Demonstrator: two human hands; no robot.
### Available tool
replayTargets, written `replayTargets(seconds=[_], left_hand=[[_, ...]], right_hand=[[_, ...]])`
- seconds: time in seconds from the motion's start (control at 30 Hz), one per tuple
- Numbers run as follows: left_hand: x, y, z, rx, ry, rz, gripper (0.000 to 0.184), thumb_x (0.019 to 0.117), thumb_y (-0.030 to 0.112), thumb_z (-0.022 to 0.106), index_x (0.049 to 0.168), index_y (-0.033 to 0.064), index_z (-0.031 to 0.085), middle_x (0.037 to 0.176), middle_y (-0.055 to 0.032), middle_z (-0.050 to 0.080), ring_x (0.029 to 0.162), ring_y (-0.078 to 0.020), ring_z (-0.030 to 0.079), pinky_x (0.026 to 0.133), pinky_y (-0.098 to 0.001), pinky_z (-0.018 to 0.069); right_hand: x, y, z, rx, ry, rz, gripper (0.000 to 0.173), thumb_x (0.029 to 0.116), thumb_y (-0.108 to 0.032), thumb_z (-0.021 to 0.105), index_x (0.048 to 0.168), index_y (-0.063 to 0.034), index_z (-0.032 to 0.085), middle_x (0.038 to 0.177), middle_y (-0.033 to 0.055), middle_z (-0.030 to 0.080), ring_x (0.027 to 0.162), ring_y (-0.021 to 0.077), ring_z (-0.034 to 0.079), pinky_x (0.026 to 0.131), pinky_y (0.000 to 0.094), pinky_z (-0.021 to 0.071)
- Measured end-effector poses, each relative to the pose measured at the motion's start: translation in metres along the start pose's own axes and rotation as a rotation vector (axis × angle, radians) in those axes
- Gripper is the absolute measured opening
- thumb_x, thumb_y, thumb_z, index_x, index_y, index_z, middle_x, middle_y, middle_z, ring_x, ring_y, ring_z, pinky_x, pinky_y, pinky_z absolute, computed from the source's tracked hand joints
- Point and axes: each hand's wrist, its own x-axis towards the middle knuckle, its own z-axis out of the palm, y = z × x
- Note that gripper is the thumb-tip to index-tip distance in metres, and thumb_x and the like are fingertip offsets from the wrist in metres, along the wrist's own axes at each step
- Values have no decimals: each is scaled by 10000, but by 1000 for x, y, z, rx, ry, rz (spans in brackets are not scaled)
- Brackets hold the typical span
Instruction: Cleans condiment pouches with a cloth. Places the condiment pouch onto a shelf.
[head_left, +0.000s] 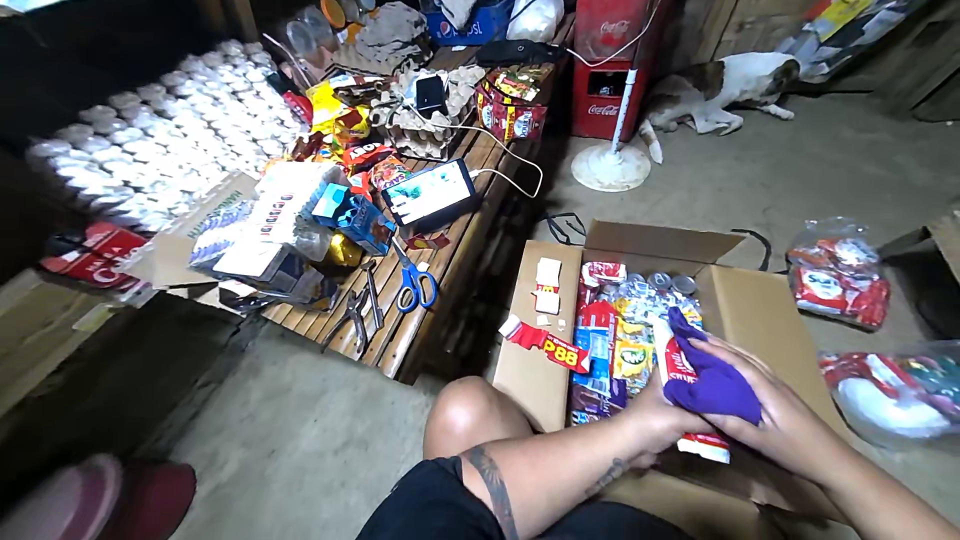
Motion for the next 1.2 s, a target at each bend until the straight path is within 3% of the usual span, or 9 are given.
replayTargets(seconds=[0.17, 0.27, 0.4, 0.6, 0.7, 0.9, 1.0, 1.1, 1.2], left_hand=[[0, -1, 1, -16, -26, 9, 806, 867, -84, 644, 1520, -3, 179, 1286, -180, 569, 1108, -172, 627, 967, -343, 527], [-2, 2, 1, -20, -27, -9, 802, 877, -87, 637, 1525, 11, 174, 1292, -186, 567, 1098, -179, 635, 959, -344, 533], [-4, 5, 0, -15, -38, -13, 780, 878, -88, 623, 1516, 7, 185, 1264, -182, 574, 1071, -171, 637, 939, -337, 536], [-2, 1, -1, -22, -59, -12, 776, 864, -89, 630, 1506, 0, 203, 1240, -164, 583, 1059, -156, 633, 933, -329, 536], [0, -2, -2, -5, -74, -22, 808, 855, -80, 647, 1517, 3, 192, 1278, -183, 573, 1095, -179, 631, 954, -349, 533], [0, 0, -2, 1, -93, -24, 786, 868, -102, 621, 1517, 5, 192, 1274, -186, 573, 1084, -179, 633, 950, -353, 532], [-1, 13, -3, -84, -4, 10, 713, 884, -90, 593, 1495, 3, 237, 1209, -164, 600, 1017, -168, 651, 908, -344, 549], [3, 23, -8, -238, 82, 37, 625, 951, -10, 487, 1511, 65, 219, 1173, -131, 588, 977, -169, 648, 868, -351, 552], [5, 25, -11, -357, 117, 35, 352, 1056, 130, 360, 1404, 76, 377, 1103, -91, 607, 958, -155, 644, 862, -339, 545]], right_hand=[[5, -4, -3, -23, 72, 39, 675, 853, -474, 616, 1340, -6, 619, 1305, 205, 658, 1245, 349, 606, 1073, 487, 453], [7, -9, -5, -9, 121, 95, 656, 859, -373, 616, 1377, 26, 572, 1284, 221, 658, 1191, 322, 635, 1021, 468, 497], [8, -11, -4, 7, 125, 107, 715, 834, -410, 645, 1396, 23, 555, 1301, 220, 650, 1208, 312, 627, 1031, 461, 490], [5, -12, -5, 56, 5, 172, 1021, 728, -697, 679, 1461, -9, 502, 1391, 199, 599, 1282, 294, 577, 1075, 477, 457], [4, -10, -2, 59, 9, 164, 981, 777, -768, 594, 1429, -35, 553, 1410, 187, 592, 1315, 287, 560, 1093, 479, 446], [6, -3, -2, -12, 120, 197, 686, 857, -535, 611, 1323, -32, 641, 1342, 227, 627, 1263, 370, 593, 1045, 530, 467], [7, -8, -7, 40, 127, 172, 635, 864, -448, 622, 1320, -6, 631, 1312, 213, 647, 1222, 320, 618, 1031, 482, 483], [4, -14, -8, 126, 94, 122, 626, 857, -449, 641, 1309, -16, 635, 1265, 157, 677, 1173, 186, 639, 1017, 361, 502], [0, -16, -3, 143, 87, 16, 587, 856, -477, 654, 1285, -77, 657, 1280, 107, 685, 1252, 149, 603, 1087, 309, 453]])
